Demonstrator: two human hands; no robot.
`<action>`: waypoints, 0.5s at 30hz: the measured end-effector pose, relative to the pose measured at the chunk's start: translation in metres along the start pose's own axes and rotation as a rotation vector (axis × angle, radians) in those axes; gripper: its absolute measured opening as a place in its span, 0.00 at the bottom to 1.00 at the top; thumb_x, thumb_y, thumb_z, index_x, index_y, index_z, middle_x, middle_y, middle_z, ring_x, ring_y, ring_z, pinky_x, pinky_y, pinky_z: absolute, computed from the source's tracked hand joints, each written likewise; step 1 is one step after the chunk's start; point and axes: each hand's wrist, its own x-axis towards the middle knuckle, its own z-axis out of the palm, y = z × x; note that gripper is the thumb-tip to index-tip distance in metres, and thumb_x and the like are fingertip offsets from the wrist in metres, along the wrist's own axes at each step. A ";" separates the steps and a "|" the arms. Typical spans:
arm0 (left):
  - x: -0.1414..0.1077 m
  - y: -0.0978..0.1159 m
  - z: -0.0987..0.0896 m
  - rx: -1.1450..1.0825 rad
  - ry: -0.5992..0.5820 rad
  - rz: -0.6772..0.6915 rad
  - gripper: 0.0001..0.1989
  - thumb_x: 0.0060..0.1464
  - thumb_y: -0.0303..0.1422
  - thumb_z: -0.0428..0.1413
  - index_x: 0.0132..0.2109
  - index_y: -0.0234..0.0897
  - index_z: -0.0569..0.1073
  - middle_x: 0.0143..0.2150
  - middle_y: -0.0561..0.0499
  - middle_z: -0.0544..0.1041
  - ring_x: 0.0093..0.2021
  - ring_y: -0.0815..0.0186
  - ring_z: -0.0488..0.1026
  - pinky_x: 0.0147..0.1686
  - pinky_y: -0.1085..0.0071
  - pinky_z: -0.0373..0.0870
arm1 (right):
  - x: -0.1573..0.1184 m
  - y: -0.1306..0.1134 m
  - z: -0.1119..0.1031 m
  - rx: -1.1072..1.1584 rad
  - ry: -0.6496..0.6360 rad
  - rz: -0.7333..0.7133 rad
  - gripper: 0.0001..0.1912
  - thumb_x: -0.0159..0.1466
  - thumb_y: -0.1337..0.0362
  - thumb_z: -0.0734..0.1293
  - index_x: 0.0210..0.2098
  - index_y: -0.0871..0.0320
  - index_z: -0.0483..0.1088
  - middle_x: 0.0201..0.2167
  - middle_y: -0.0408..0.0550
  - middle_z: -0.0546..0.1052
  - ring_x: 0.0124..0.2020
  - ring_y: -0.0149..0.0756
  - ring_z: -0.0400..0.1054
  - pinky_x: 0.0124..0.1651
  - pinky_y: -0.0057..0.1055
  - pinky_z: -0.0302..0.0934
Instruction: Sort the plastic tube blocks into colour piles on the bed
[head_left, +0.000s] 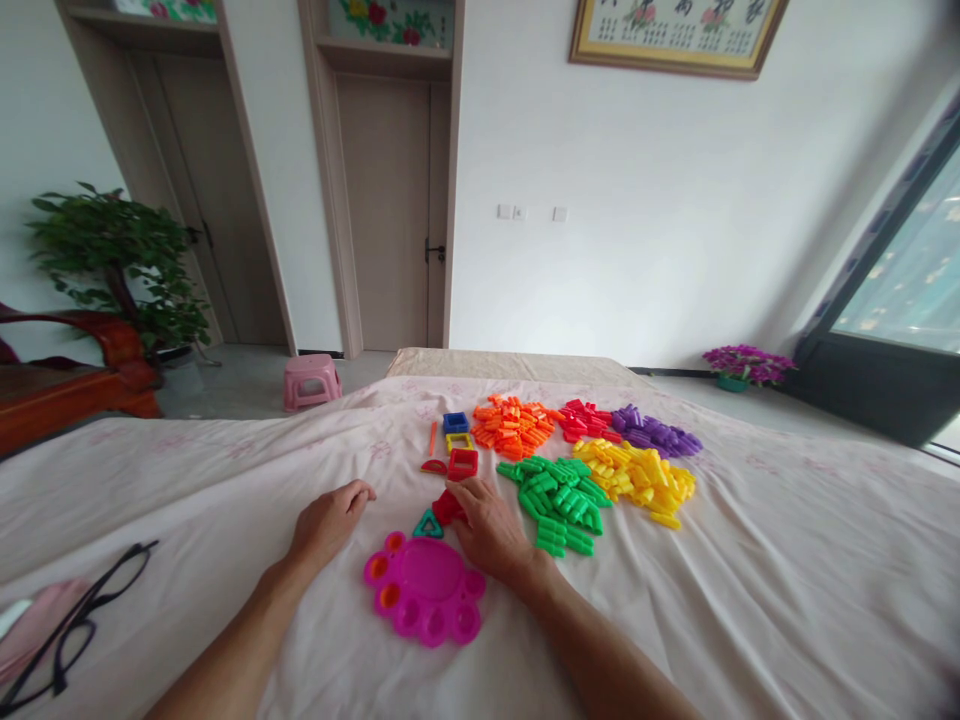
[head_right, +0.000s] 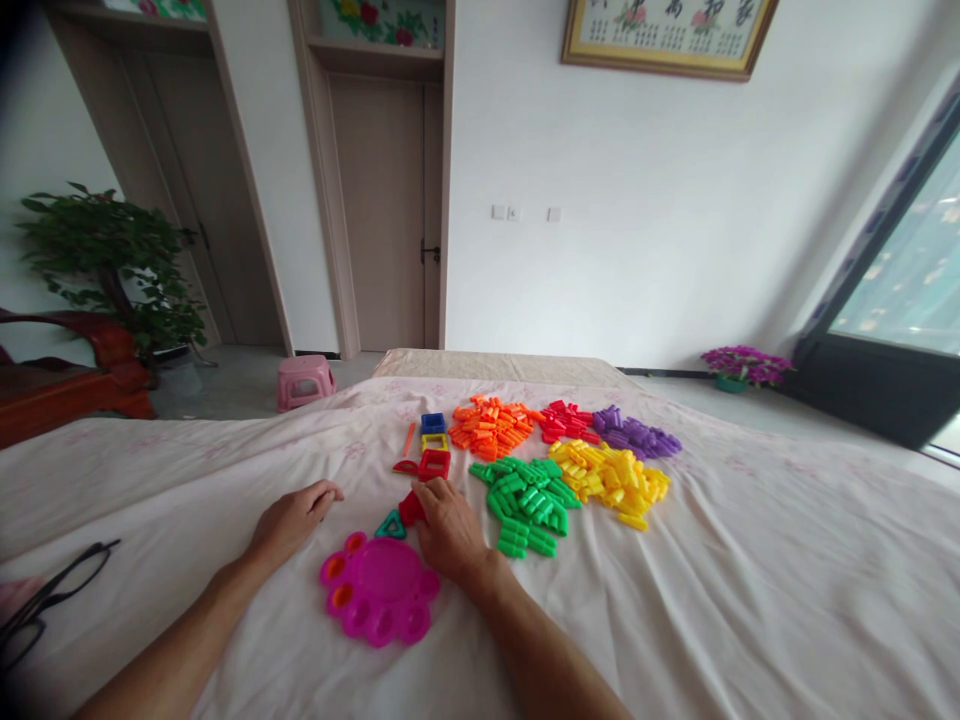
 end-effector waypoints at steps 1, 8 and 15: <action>0.000 -0.001 0.000 -0.001 0.000 0.002 0.17 0.64 0.39 0.43 0.46 0.48 0.77 0.47 0.54 0.82 0.42 0.65 0.77 0.36 0.73 0.61 | 0.000 0.000 0.001 0.007 -0.008 -0.015 0.27 0.62 0.71 0.63 0.61 0.55 0.64 0.52 0.52 0.74 0.52 0.41 0.65 0.57 0.37 0.61; 0.001 -0.002 0.002 0.003 0.000 -0.004 0.17 0.64 0.39 0.43 0.46 0.49 0.77 0.47 0.55 0.82 0.42 0.64 0.77 0.36 0.72 0.61 | 0.001 0.001 0.000 -0.006 -0.029 -0.097 0.27 0.65 0.71 0.61 0.63 0.57 0.61 0.54 0.51 0.75 0.56 0.40 0.65 0.60 0.37 0.58; 0.001 -0.002 0.002 -0.003 0.003 0.006 0.17 0.64 0.39 0.43 0.46 0.48 0.77 0.46 0.55 0.82 0.42 0.63 0.77 0.36 0.72 0.61 | 0.002 0.003 -0.003 -0.078 -0.076 -0.118 0.22 0.68 0.71 0.60 0.60 0.55 0.65 0.55 0.50 0.74 0.57 0.40 0.63 0.61 0.39 0.54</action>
